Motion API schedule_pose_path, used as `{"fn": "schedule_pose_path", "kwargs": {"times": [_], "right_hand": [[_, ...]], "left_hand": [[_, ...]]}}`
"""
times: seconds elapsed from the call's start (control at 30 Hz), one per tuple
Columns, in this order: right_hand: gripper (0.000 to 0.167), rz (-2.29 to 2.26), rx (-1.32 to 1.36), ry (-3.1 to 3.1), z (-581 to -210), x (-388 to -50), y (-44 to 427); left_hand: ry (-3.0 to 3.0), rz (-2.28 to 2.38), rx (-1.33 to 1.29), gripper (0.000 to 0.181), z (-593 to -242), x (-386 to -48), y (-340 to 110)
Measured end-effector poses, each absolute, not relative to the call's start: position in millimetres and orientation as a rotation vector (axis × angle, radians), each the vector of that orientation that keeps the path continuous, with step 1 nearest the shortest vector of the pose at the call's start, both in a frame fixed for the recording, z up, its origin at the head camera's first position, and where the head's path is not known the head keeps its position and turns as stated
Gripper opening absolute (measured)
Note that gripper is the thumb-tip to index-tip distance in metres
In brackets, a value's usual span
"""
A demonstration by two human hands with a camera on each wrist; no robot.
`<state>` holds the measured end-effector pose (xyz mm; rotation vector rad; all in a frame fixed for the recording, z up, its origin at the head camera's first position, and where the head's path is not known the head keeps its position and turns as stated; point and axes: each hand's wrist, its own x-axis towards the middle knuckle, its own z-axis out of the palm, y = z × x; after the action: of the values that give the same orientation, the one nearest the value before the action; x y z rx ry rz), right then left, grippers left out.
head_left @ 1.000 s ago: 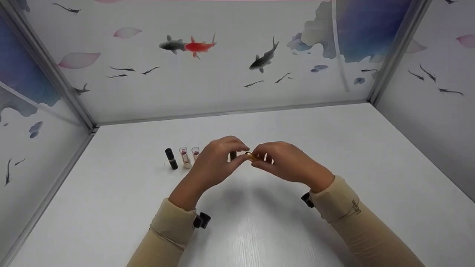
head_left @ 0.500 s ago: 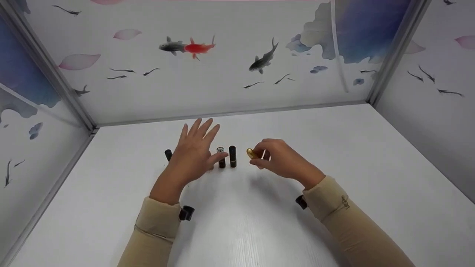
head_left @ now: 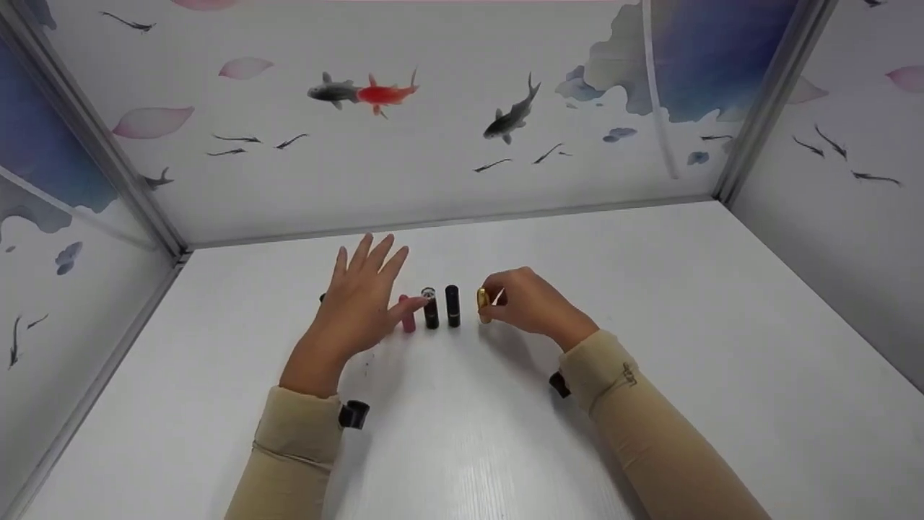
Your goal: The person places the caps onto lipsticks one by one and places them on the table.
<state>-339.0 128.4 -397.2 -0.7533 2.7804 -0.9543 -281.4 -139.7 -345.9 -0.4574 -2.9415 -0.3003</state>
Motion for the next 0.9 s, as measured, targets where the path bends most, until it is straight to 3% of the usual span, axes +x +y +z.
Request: {"fn": "schedule_pose_path", "kwargs": {"times": [0.67, 0.9], "right_hand": [[0.011, -0.877, -0.680, 2.763, -403.1, -347.6, 114.9], [0.038, -0.905, -0.661, 2.745, -403.1, -345.3, 128.7]], "left_hand": [[-3.024, -0.316, -0.422, 0.090, -354.9, -284.8, -155.4], [-3.033, -0.342, -0.429, 0.089, -353.8, -284.3, -158.0]]}}
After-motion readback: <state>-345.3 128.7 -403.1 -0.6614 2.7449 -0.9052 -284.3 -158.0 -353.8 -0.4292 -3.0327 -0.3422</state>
